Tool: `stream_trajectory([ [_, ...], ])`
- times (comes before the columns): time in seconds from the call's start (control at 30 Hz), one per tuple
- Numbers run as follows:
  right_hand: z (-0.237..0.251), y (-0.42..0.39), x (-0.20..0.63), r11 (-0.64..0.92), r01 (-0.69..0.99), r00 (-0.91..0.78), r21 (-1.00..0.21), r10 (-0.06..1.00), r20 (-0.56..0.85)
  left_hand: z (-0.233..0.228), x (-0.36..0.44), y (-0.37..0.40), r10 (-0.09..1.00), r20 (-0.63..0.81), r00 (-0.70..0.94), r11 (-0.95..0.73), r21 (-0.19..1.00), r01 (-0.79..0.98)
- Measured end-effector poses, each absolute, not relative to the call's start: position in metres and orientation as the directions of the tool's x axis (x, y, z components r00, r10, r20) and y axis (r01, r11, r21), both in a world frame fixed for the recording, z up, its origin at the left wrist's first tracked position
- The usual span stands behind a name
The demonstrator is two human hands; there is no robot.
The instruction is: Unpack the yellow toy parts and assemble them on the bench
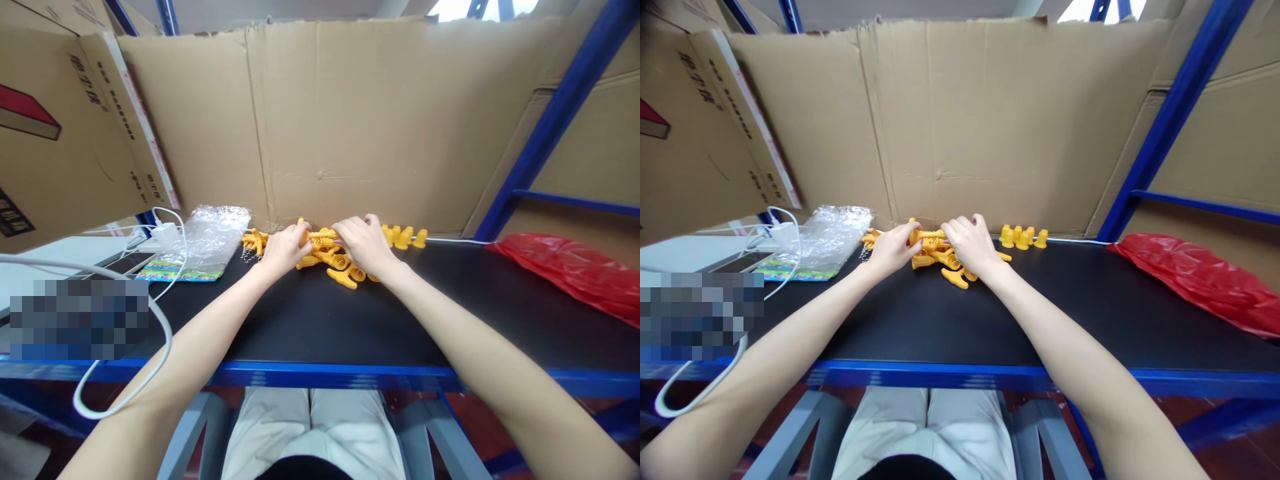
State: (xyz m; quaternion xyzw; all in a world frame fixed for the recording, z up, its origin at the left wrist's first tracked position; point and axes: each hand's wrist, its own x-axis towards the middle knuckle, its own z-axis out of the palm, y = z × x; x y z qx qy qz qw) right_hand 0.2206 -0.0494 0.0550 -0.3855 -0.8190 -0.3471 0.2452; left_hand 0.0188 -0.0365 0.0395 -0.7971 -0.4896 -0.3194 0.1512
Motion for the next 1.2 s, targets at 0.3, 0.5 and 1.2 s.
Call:
stream_trajectory([
  [0.3,0.052,-0.045,0.224,0.445,0.777,-0.622,0.446,0.429,0.656,0.044,0.02,-0.04,0.758,0.59,0.279,-0.479,0.214,0.851],
  [0.5,0.045,-0.04,0.226,0.509,0.77,-0.631,0.385,0.516,0.579,0.041,0.02,-0.041,0.718,0.622,0.313,-0.437,0.052,0.898],
  [1.2,0.041,-0.039,0.227,0.505,0.78,-0.619,0.369,0.54,0.571,0.041,0.02,-0.043,0.723,0.619,0.306,-0.451,0.088,0.888],
])
